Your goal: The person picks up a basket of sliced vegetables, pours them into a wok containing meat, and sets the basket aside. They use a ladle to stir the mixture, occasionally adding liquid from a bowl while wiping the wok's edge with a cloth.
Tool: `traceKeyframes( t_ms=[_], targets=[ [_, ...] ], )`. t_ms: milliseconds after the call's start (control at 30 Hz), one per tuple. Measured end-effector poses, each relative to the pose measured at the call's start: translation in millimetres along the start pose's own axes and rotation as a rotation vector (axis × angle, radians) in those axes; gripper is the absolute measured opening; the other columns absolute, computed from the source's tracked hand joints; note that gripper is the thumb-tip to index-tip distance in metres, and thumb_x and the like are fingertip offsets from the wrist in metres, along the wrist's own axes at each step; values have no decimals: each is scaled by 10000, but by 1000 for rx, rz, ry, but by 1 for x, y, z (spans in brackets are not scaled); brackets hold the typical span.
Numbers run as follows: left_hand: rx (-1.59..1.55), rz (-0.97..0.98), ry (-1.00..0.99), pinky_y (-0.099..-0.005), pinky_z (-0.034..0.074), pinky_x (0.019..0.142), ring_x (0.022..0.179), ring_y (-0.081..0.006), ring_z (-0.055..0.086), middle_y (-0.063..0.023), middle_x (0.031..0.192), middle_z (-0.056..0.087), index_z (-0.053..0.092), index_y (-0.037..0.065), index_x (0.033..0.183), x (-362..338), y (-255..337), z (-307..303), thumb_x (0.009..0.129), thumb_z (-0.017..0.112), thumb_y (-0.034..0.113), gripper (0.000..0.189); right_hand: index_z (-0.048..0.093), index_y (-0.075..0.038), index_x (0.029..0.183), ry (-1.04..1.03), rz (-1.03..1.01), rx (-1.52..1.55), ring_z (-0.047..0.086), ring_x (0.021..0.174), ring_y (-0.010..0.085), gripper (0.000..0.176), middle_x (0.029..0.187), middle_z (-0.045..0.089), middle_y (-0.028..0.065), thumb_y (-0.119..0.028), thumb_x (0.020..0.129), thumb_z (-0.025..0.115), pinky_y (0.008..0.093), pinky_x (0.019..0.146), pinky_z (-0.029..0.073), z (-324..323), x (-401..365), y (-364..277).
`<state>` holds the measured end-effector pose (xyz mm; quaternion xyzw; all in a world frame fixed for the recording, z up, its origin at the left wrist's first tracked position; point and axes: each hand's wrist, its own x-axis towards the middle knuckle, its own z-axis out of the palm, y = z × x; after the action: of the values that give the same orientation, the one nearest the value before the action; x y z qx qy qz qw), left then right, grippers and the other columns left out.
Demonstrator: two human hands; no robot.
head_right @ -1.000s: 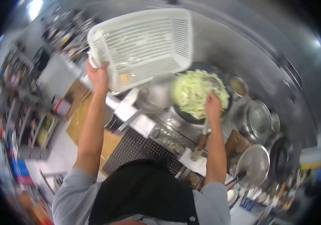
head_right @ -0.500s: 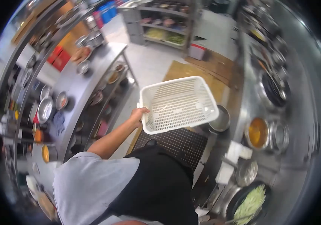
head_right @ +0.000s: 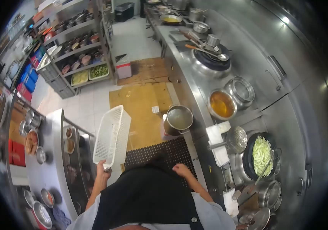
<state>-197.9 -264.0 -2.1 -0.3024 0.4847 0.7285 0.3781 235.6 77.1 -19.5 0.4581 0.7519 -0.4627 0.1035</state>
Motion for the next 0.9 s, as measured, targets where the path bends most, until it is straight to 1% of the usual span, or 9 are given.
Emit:
traceKeyframes(
  t_ms=[133,400,533,633,667,767,800,867,900],
  targets=[
    [109,-57,-7,-358,521,592,793,-226,691,-34,1014,717,618,156,1185,61,3,108,866,736,244,351,780,-31,1131,-346,111,83,728,959,199,302,1079,800,114,-298,1063,656,356,809,569,-2,-5,24],
    [162,224,-46,-428,617,710,1005,-317,735,-150,1200,697,560,30,1413,133,86,310,845,737,121,602,768,-12,1141,-239,277,208,731,999,200,298,1103,799,99,-270,1061,642,347,854,563,-17,108,60],
    [217,360,2,-478,651,751,966,-354,743,-185,1186,694,561,-44,1375,158,117,421,850,737,85,568,762,-3,1146,-156,124,287,733,1019,201,297,1115,798,91,-257,1061,635,343,877,560,-46,183,48],
    [100,338,-34,-495,659,775,978,-368,749,-205,1221,699,550,-80,1378,185,141,510,865,729,58,561,758,4,1150,-75,-256,338,734,1034,201,295,1124,798,85,-247,1060,630,340,894,558,-43,254,85],
    [102,335,-50,-495,659,775,978,-368,749,-205,1221,699,550,-80,1378,200,152,540,865,729,58,561,734,-2,1090,-88,80,463,707,870,208,289,893,737,72,-238,1064,569,360,731,557,-84,239,20],
    [58,420,-135,-501,662,799,1024,-371,756,-220,1269,702,556,-90,1400,256,184,642,878,736,56,571,727,12,1077,197,165,615,685,791,203,286,849,722,59,-235,1045,586,360,683,532,-117,232,-38],
    [30,430,-165,-489,662,798,1033,-366,759,-210,1273,709,572,-75,1403,275,196,679,874,746,60,573,723,26,1062,136,369,623,679,785,209,301,847,705,65,-249,1029,606,373,671,531,-121,237,-40],
    [95,504,-109,-456,656,788,1044,-347,761,-174,1265,724,624,-38,1377,296,213,763,858,764,54,545,724,7,1016,209,73,523,706,808,258,295,826,703,85,-261,1028,603,415,693,548,-79,252,22],
    [99,570,-151,-423,647,764,1008,-327,765,-151,1255,734,662,-13,1340,333,220,805,844,765,46,510,731,-6,1000,452,-199,326,712,814,288,319,839,716,97,-298,1031,607,424,708,556,-31,260,71]
  ],
)
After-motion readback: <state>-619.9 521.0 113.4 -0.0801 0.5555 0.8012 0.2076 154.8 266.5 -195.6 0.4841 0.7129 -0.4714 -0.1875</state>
